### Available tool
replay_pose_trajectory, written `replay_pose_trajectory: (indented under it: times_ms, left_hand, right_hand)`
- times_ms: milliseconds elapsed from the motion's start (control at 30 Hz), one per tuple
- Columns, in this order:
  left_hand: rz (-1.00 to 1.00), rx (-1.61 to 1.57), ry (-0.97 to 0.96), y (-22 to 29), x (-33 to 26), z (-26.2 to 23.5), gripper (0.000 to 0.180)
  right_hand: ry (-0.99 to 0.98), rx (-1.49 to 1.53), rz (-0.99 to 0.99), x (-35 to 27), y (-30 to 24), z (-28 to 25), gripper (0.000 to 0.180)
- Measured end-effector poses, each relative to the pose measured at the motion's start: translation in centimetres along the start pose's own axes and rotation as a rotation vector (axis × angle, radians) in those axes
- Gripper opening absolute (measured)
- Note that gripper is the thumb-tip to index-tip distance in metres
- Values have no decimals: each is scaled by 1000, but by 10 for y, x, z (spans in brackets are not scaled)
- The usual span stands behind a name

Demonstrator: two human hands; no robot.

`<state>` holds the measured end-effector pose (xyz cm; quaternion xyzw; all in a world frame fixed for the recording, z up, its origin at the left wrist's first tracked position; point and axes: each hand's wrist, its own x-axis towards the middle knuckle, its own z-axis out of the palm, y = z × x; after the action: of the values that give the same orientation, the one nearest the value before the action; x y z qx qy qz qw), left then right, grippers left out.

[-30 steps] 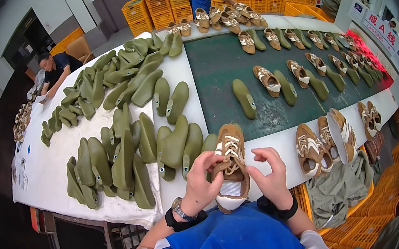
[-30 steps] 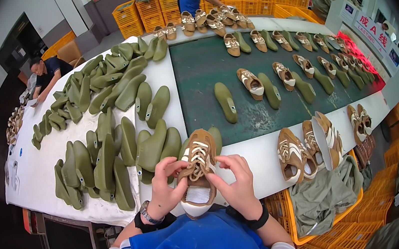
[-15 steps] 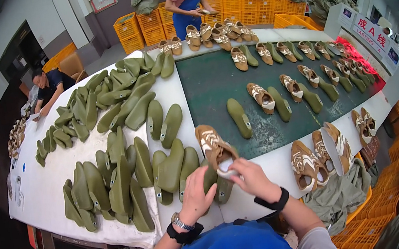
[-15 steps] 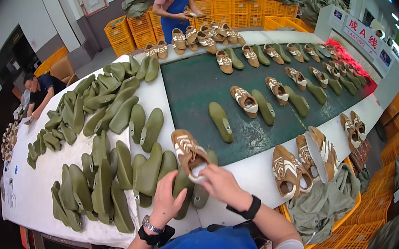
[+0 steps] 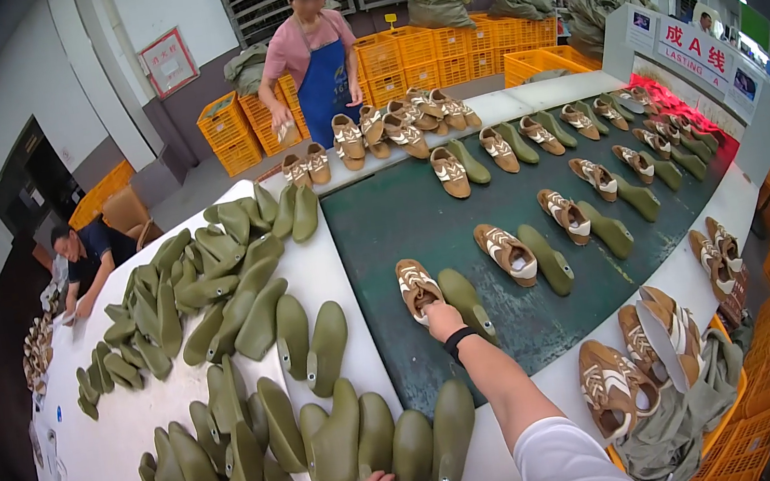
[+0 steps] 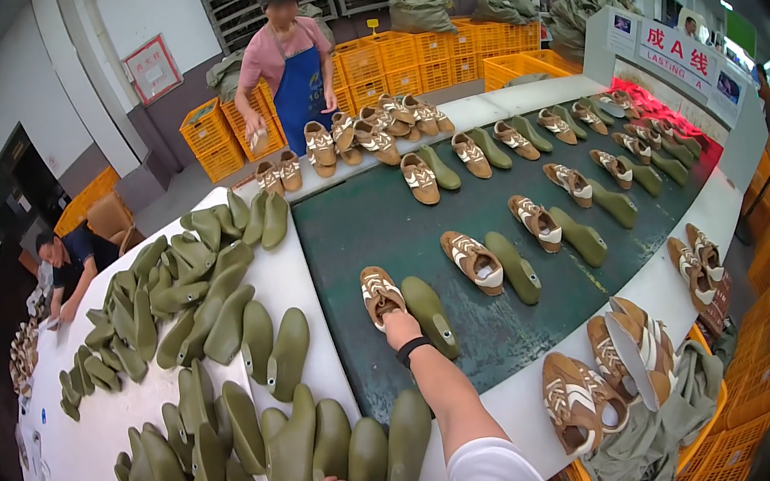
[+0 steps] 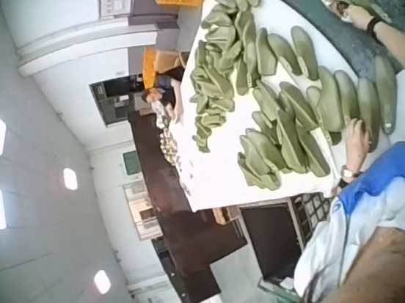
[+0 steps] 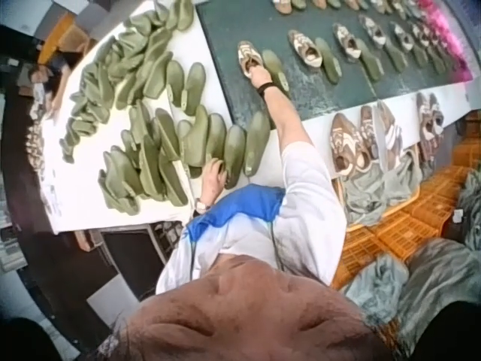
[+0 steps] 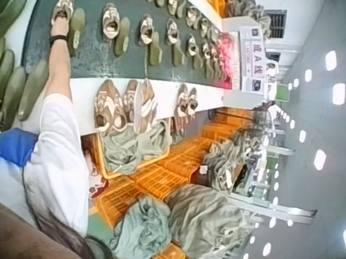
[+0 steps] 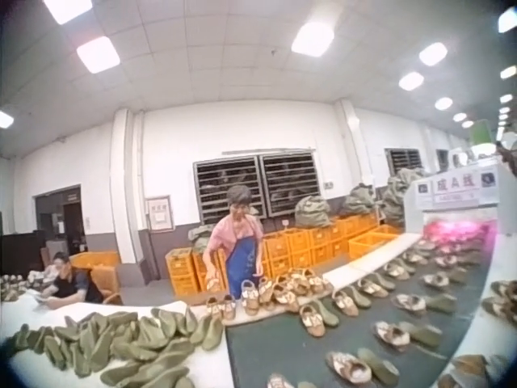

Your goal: Sorting and checking shoe components and finished shoes in a factory environment.

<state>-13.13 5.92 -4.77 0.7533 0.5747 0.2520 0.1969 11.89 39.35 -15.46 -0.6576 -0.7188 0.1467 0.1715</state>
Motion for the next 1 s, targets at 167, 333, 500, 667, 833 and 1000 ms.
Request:
replay_pose_trajectory:
  times_ms: [167, 333, 500, 667, 833, 1000]
  left_hand:
    - [-44, 50, 10, 1, 6, -4, 36]
    - [-35, 76, 14, 3, 14, -4, 32]
    - [21, 172, 11, 8, 13, 0, 26]
    - [2, 241, -72, 5, 7, 0, 35]
    - [4, 205, -74, 1, -3, 3, 37]
    - [-67, 253, -70, -4, -13, 6, 44]
  right_hand:
    - [219, -215, 26, -2, -9, -39, 28]
    - [-108, 17, 395, -34, 49, -43, 55]
    - [-95, -45, 255, -31, 60, -26, 50]
    - [-132, 55, 243, -38, 58, -36, 59]
    - [208, -34, -63, -89, 13, -46, 57]
    - [-107, 92, -314, -210, -59, -26, 48]
